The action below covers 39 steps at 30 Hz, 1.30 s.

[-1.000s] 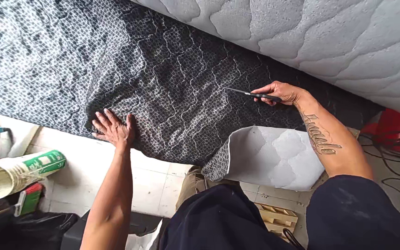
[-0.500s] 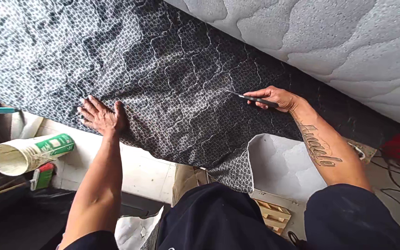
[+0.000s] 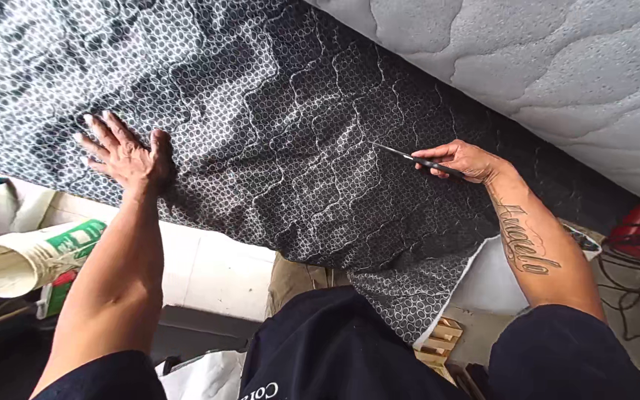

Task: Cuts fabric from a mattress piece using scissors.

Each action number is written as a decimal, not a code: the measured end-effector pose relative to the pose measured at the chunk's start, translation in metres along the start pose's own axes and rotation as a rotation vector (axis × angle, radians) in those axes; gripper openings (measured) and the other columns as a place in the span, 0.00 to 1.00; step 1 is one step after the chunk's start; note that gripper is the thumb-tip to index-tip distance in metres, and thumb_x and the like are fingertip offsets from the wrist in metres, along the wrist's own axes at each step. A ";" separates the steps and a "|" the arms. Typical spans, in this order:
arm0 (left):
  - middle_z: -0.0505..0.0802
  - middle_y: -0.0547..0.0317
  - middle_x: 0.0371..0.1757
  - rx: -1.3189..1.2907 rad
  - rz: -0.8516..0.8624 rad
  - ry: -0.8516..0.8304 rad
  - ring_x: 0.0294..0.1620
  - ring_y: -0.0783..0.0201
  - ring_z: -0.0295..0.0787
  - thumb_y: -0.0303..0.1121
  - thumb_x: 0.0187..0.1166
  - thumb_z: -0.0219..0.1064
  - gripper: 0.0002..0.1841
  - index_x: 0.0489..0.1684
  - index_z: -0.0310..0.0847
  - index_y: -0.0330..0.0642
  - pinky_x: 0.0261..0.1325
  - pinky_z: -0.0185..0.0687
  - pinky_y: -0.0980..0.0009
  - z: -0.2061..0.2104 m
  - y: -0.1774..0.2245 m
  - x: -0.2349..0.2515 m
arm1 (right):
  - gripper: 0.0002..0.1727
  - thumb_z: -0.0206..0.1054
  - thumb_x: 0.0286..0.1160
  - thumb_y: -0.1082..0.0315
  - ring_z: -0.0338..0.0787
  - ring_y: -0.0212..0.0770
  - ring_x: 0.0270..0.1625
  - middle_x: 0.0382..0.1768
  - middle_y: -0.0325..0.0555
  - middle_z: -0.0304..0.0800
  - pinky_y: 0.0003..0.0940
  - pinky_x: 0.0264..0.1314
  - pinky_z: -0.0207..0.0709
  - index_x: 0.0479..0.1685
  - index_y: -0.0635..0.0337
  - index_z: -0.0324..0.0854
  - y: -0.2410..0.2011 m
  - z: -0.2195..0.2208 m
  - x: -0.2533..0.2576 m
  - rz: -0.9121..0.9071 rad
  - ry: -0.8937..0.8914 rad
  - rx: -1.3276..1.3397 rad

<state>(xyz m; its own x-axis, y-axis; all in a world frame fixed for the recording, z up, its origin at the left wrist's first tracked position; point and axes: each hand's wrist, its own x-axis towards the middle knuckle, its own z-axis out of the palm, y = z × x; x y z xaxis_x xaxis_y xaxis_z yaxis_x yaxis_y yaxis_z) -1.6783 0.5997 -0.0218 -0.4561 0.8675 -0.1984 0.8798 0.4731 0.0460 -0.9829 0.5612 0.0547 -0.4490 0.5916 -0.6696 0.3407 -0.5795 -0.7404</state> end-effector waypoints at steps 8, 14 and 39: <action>0.43 0.51 0.98 -0.005 0.017 0.013 0.96 0.31 0.31 0.86 0.65 0.34 0.59 0.99 0.35 0.59 0.78 0.30 0.14 -0.011 -0.033 0.075 | 0.26 0.64 0.70 0.73 0.83 0.23 0.27 0.45 0.40 0.94 0.16 0.29 0.77 0.72 0.60 0.82 -0.035 0.037 0.018 0.063 0.087 0.021; 0.44 0.50 0.98 -0.013 0.012 0.010 0.96 0.32 0.32 0.86 0.65 0.34 0.59 0.99 0.34 0.60 0.79 0.35 0.16 -0.012 -0.039 0.087 | 0.31 0.68 0.69 0.63 0.81 0.23 0.31 0.50 0.38 0.91 0.15 0.32 0.75 0.78 0.56 0.79 -0.050 0.054 0.045 -0.018 -0.007 0.043; 0.49 0.48 0.97 -0.049 0.064 -0.031 0.96 0.37 0.40 0.85 0.66 0.36 0.59 0.99 0.36 0.55 0.83 0.38 0.22 -0.059 -0.088 0.244 | 0.30 0.71 0.67 0.63 0.85 0.22 0.36 0.54 0.39 0.93 0.15 0.40 0.79 0.74 0.59 0.82 -0.131 0.116 0.134 -0.013 0.011 0.084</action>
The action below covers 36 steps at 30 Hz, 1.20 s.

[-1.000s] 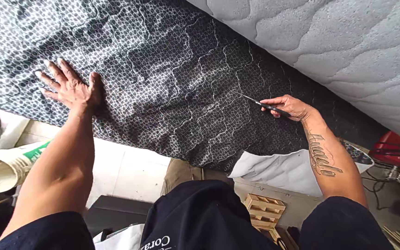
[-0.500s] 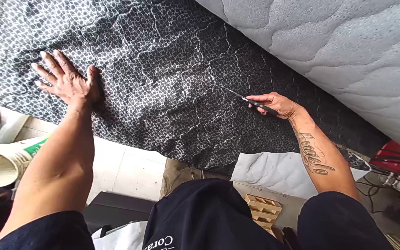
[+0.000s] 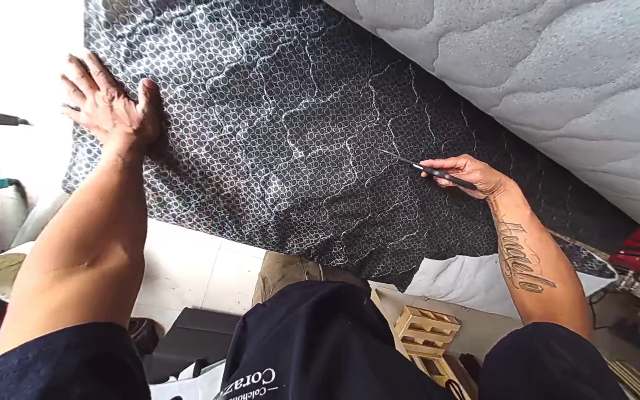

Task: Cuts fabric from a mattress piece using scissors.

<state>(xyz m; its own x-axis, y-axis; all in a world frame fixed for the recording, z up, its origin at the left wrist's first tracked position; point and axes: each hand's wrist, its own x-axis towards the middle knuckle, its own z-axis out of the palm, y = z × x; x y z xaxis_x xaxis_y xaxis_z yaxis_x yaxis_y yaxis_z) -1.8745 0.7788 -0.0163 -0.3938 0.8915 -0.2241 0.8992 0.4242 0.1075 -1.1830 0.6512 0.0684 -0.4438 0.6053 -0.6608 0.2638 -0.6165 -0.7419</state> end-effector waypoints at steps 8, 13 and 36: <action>0.66 0.38 0.89 -0.176 0.162 0.134 0.92 0.41 0.55 0.66 0.80 0.50 0.40 0.76 0.70 0.37 0.91 0.48 0.46 -0.003 -0.014 0.011 | 0.28 0.70 0.69 0.65 0.87 0.23 0.35 0.51 0.37 0.94 0.15 0.38 0.80 0.73 0.58 0.82 -0.024 0.024 0.023 0.022 -0.008 0.000; 0.75 0.36 0.81 -0.194 0.132 0.174 0.86 0.38 0.65 0.56 0.86 0.52 0.30 0.64 0.79 0.34 0.88 0.55 0.47 -0.009 -0.011 0.009 | 0.30 0.70 0.69 0.66 0.86 0.24 0.32 0.51 0.36 0.93 0.18 0.34 0.81 0.77 0.56 0.80 -0.034 0.041 0.048 0.014 -0.049 -0.005; 0.92 0.42 0.58 -0.244 -0.020 0.104 0.66 0.45 0.87 0.51 0.91 0.44 0.27 0.59 0.83 0.39 0.70 0.73 0.44 -0.011 -0.026 0.036 | 0.30 0.68 0.74 0.62 0.85 0.22 0.40 0.58 0.36 0.91 0.17 0.44 0.79 0.78 0.57 0.79 -0.095 0.106 0.143 -0.040 -0.145 -0.008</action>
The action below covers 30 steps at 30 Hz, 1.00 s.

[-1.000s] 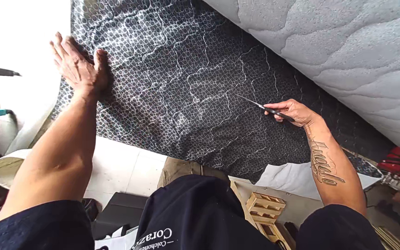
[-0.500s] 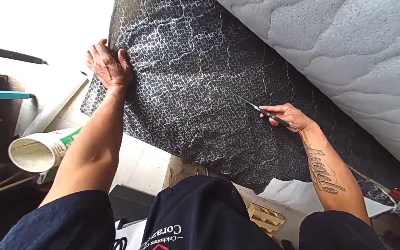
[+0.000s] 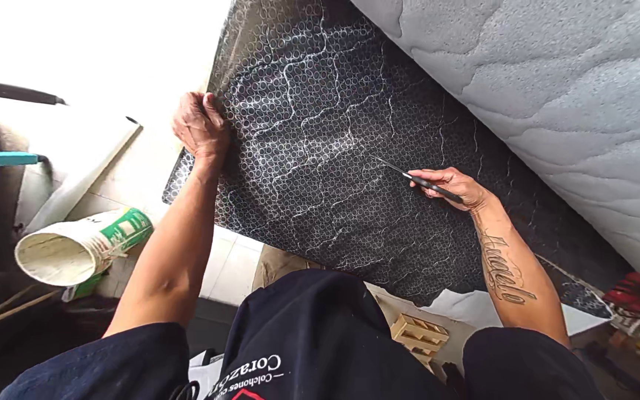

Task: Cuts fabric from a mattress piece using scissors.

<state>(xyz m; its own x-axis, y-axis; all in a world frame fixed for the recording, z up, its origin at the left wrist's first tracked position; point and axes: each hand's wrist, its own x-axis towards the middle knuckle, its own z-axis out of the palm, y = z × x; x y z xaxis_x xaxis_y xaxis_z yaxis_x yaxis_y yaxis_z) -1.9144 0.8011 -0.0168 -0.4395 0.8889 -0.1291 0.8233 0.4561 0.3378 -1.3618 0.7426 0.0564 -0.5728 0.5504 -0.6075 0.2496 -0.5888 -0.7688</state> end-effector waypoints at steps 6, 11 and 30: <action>0.94 0.47 0.48 -0.121 0.008 0.097 0.56 0.51 0.90 0.50 0.91 0.48 0.24 0.54 0.86 0.40 0.63 0.77 0.50 0.005 -0.006 0.002 | 0.27 0.69 0.73 0.68 0.88 0.23 0.39 0.55 0.37 0.93 0.17 0.43 0.82 0.75 0.59 0.80 -0.017 0.020 0.021 0.024 0.058 0.031; 0.92 0.44 0.45 -0.196 0.057 0.125 0.53 0.48 0.89 0.47 0.93 0.46 0.23 0.54 0.81 0.36 0.62 0.75 0.48 0.006 -0.012 0.000 | 0.27 0.66 0.73 0.70 0.88 0.24 0.39 0.55 0.37 0.93 0.17 0.41 0.82 0.76 0.60 0.80 -0.035 0.041 0.050 0.030 0.047 0.021; 0.93 0.53 0.35 -0.319 0.127 0.150 0.42 0.52 0.86 0.46 0.88 0.59 0.18 0.45 0.91 0.44 0.57 0.72 0.53 0.017 -0.025 0.003 | 0.26 0.68 0.75 0.70 0.88 0.25 0.41 0.54 0.39 0.93 0.18 0.44 0.82 0.75 0.64 0.79 -0.091 0.087 0.154 -0.005 -0.030 -0.006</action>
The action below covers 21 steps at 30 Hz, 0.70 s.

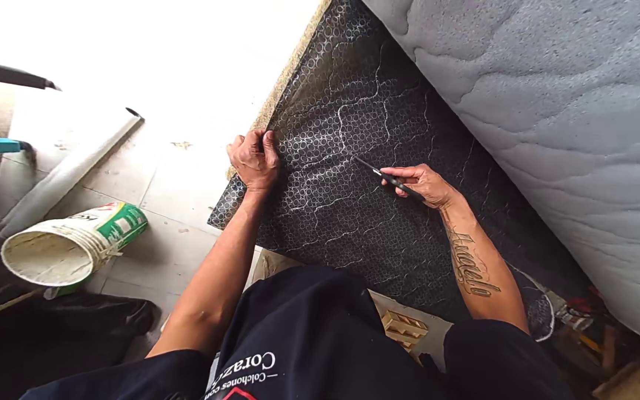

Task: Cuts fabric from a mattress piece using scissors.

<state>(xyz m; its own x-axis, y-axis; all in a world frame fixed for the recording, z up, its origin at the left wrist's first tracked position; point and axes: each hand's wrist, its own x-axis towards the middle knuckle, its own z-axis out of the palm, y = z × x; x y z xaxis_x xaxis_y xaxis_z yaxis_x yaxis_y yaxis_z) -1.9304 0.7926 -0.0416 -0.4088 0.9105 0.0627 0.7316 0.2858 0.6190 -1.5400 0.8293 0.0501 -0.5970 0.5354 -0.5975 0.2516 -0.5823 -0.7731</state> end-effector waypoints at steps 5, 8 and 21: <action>0.92 0.57 0.31 -0.056 -0.004 0.000 0.36 0.56 0.87 0.41 0.89 0.56 0.16 0.56 0.86 0.43 0.53 0.73 0.53 -0.002 0.000 0.000 | 0.26 0.68 0.74 0.69 0.87 0.24 0.38 0.53 0.39 0.93 0.18 0.40 0.81 0.74 0.62 0.81 -0.015 0.015 0.030 -0.015 -0.003 -0.004; 0.92 0.58 0.30 -0.066 -0.031 -0.018 0.36 0.57 0.86 0.40 0.90 0.54 0.16 0.60 0.84 0.43 0.53 0.73 0.52 -0.004 0.003 0.000 | 0.27 0.67 0.76 0.68 0.86 0.25 0.42 0.56 0.40 0.92 0.19 0.45 0.81 0.77 0.61 0.79 -0.019 0.020 0.046 -0.032 -0.035 -0.016; 0.90 0.57 0.29 -0.082 -0.042 0.014 0.34 0.56 0.85 0.37 0.90 0.54 0.14 0.60 0.82 0.43 0.50 0.74 0.52 -0.004 0.005 -0.002 | 0.27 0.66 0.76 0.74 0.84 0.28 0.32 0.51 0.45 0.92 0.19 0.29 0.77 0.78 0.59 0.79 -0.061 0.080 0.117 -0.026 -0.002 -0.010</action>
<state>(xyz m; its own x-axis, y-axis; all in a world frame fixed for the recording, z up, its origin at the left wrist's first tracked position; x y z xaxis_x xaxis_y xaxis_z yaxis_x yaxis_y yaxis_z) -1.9278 0.7912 -0.0353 -0.4458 0.8939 0.0461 0.6669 0.2974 0.6832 -1.6862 0.8780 0.0447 -0.6051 0.5490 -0.5765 0.2431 -0.5622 -0.7905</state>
